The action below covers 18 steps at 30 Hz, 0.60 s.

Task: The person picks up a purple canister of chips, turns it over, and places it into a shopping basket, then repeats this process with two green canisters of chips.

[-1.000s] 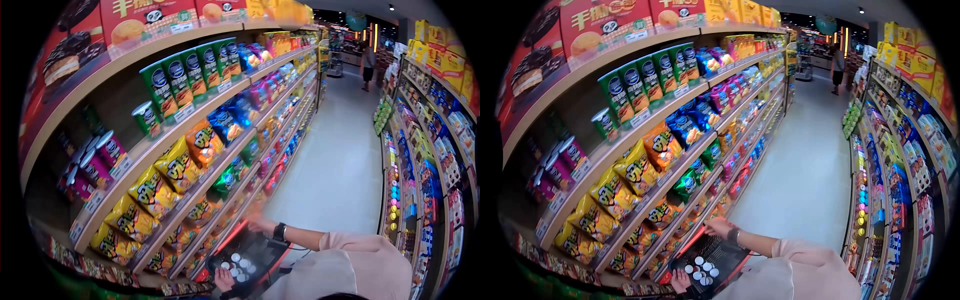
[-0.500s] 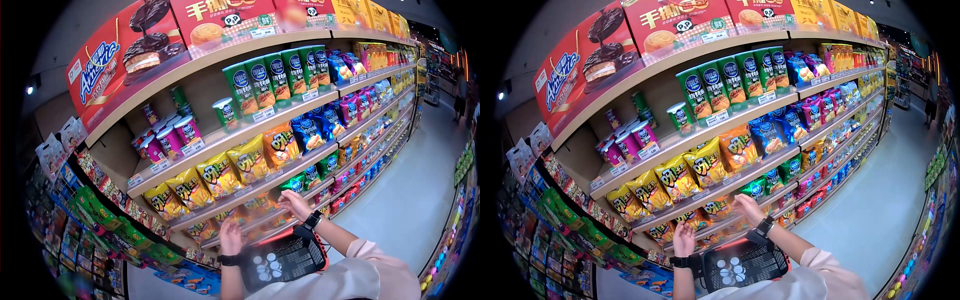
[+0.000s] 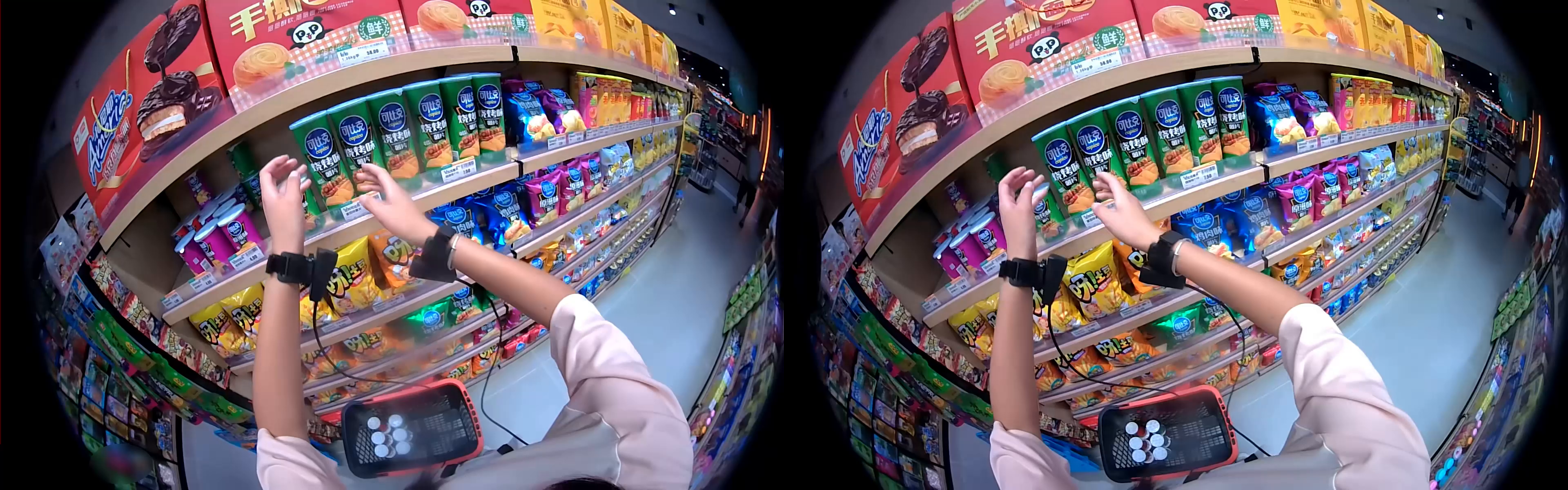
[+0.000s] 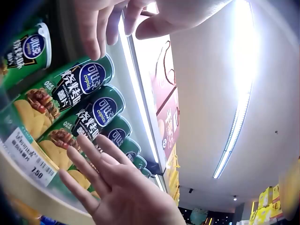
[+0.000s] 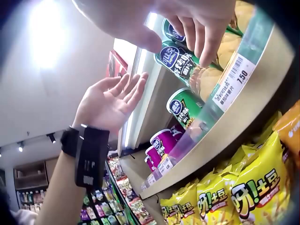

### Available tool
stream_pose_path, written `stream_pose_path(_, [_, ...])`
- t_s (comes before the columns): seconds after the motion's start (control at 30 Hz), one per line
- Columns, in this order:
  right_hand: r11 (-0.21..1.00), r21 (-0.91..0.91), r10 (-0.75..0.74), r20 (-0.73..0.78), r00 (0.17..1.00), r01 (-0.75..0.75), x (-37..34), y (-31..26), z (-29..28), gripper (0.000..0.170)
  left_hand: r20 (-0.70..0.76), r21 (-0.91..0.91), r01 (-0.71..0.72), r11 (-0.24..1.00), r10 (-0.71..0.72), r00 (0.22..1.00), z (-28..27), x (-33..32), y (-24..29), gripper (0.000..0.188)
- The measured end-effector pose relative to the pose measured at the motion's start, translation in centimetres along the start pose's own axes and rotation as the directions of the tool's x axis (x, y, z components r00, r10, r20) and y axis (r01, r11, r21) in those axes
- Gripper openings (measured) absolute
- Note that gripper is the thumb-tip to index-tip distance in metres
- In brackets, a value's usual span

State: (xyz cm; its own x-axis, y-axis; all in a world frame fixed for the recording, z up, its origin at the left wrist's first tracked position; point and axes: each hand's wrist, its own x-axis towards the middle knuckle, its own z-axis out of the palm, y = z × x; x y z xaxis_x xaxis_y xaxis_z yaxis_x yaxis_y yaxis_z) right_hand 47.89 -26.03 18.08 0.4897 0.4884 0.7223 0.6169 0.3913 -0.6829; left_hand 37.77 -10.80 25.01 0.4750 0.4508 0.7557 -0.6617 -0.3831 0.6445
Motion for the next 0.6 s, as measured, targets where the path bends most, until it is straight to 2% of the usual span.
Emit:
stream_pose_path(0.03, [0.992, -0.106, -0.074, 0.002, 0.997, 0.073, 0.7, -0.6, 0.4, 0.054, -0.018, 0.081, -0.061, 0.995, 0.063, 0.998, 0.2, 1.4, -0.8, 0.032])
stream_pose_path(0.1, [0.99, -0.095, -0.101, 0.012, 0.995, 0.101, 2.2, -0.1, 0.8, 0.054, -0.054, 0.229, -0.005, 0.973, 0.017, 0.998, 0.3, 3.2, -1.9, 0.04])
stream_pose_path(0.13, [0.985, -0.14, -0.098, 0.022, 0.995, 0.1, 3.2, 0.7, 0.8, 0.053, -0.024, 0.374, -0.049, 0.926, 0.063, 0.998, -0.2, 5.2, -4.6, 0.049])
stream_pose_path(0.17, [0.93, -0.362, -0.029, 0.087, 0.996, 0.058, 3.3, -0.5, 0.3, 0.051, 0.014, 0.507, -0.097, 0.857, 0.104, 0.994, -1.2, 6.4, -7.1, 0.059])
stream_pose_path(0.2, [0.912, -0.398, -0.067, 0.098, 0.993, 0.101, 3.4, 0.3, 0.4, 0.05, 0.041, 0.72, -0.026, 0.693, -0.004, 0.999, -0.6, 5.3, -5.2, 0.068])
stream_pose_path(0.23, [0.888, -0.437, -0.106, 0.109, 0.988, 0.144, 3.5, 1.0, 0.6, 0.05, 0.039, 0.879, 0.021, 0.476, -0.118, 0.992, 0.4, 4.3, -3.2, 0.078])
stream_pose_path(0.27, [0.89, -0.439, -0.073, 0.121, 0.99, 0.12, 3.6, 1.8, 0.6, 0.05, 0.099, 0.874, -0.022, 0.485, -0.134, 0.986, 0.0, 5.0, -4.7, 0.09])
stream_pose_path(0.3, [0.891, -0.438, -0.066, 0.125, 0.99, 0.115, 3.8, 2.1, 0.8, 0.051, 0.113, 0.891, -0.018, 0.453, -0.184, 0.976, 0.1, 5.1, -4.3, 0.094])
stream_pose_path(0.37, [0.894, -0.436, -0.051, 0.125, 0.991, 0.101, 4.2, 2.8, 1.0, 0.052, 0.13, 0.86, -0.008, 0.509, -0.204, 0.97, -0.6, 6.8, -7.5, 0.097])
stream_pose_path(0.5, [0.834, -0.534, -0.084, 0.132, 0.988, 0.143, 3.9, 2.0, 1.3, 0.054, 0.138, 0.86, -0.005, 0.51, -0.223, 0.965, 0.1, 7.0, -7.1, 0.073])
stream_pose_path(0.53, [0.84, -0.525, -0.093, 0.118, 0.989, 0.142, 3.7, 1.8, 1.4, 0.055, 0.071, 0.878, 0.044, 0.476, -0.221, 0.973, 0.8, 6.6, -6.2, 0.062])
stream_pose_path(0.57, [0.853, -0.515, -0.029, 0.112, 0.993, 0.083, 3.7, 1.5, 1.4, 0.056, 0.009, 0.9, 0.095, 0.425, -0.238, 0.971, 1.5, 6.1, -5.2, 0.062])
stream_pose_path(0.6, [0.851, -0.512, -0.089, 0.073, 0.993, 0.114, 3.7, 2.0, 1.7, 0.056, 0.012, 0.893, 0.103, 0.438, -0.253, 0.967, 1.4, 6.0, -4.7, 0.069])
